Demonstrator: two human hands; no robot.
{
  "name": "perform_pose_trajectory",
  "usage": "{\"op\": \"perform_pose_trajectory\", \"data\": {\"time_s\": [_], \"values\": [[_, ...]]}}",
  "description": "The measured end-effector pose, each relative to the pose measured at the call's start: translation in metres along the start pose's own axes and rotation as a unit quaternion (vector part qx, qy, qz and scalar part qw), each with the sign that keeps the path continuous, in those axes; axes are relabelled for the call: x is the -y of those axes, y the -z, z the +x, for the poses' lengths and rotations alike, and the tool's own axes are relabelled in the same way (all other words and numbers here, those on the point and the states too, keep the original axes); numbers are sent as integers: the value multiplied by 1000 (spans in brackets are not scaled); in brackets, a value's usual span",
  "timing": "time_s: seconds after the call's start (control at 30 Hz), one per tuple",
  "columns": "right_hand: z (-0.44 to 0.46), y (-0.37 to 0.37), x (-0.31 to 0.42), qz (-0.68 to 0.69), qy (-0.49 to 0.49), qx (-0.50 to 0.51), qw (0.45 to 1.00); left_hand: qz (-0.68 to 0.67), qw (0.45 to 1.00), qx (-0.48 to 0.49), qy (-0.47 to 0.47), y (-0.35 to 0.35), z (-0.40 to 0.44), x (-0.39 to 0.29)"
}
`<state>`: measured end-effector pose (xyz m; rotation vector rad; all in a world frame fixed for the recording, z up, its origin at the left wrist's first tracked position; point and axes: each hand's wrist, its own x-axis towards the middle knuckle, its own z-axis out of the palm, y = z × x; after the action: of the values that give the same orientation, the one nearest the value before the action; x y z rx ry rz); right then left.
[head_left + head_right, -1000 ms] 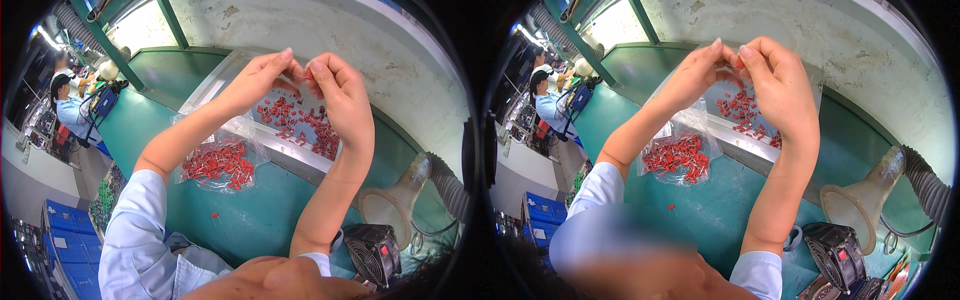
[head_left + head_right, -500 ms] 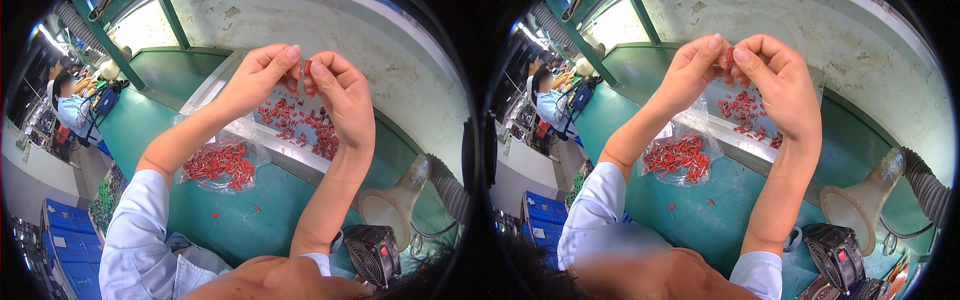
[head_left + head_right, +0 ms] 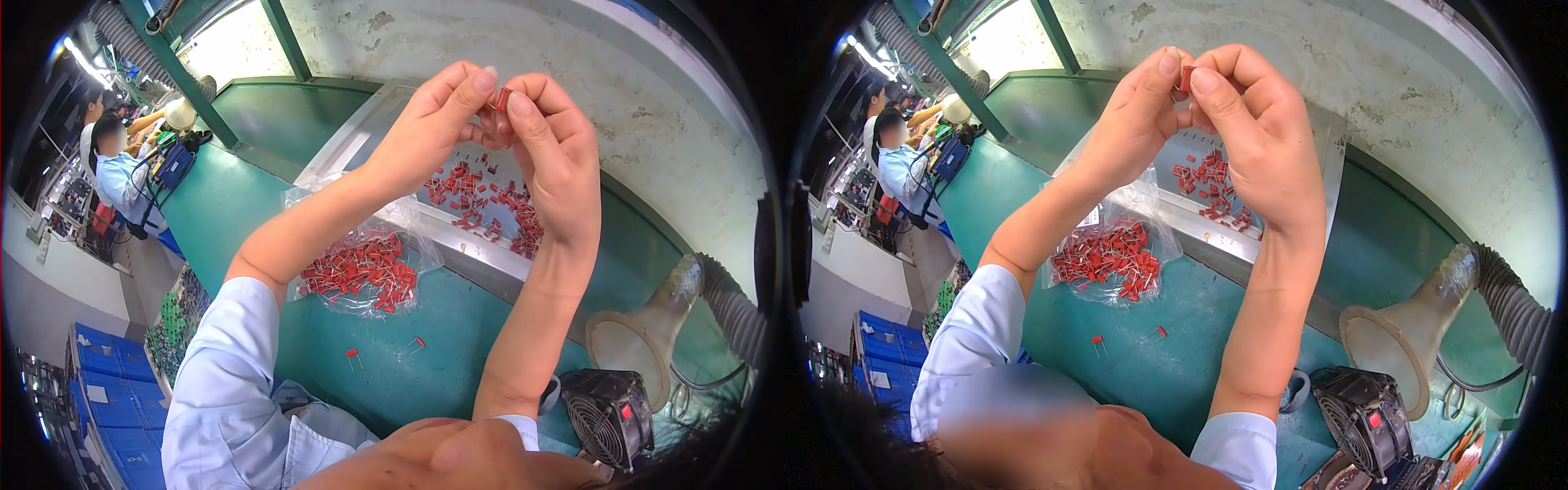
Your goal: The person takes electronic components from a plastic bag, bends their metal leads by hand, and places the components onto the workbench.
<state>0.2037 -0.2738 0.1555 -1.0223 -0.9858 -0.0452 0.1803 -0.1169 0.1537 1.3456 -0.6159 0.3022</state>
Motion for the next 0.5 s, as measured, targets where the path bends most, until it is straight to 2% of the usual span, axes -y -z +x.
{"op": "perform_pose_trajectory", "data": {"time_s": [0.27,0.37,0.47,0.5], "values": [[1,-3,-1,13,0,-3,1000,-19,1000,-5,-4,-2,-2,2],[3,-4,-2,-2,-23,-38,999,-4,999,-33,-4,3,2,8],[2,11,1,-235,-96,-52,966,141,989,-42,-10,24,0,-1],[4,22,-7,-290,-86,-66,951,168,982,-78,-41,22,-7,-8]]}}
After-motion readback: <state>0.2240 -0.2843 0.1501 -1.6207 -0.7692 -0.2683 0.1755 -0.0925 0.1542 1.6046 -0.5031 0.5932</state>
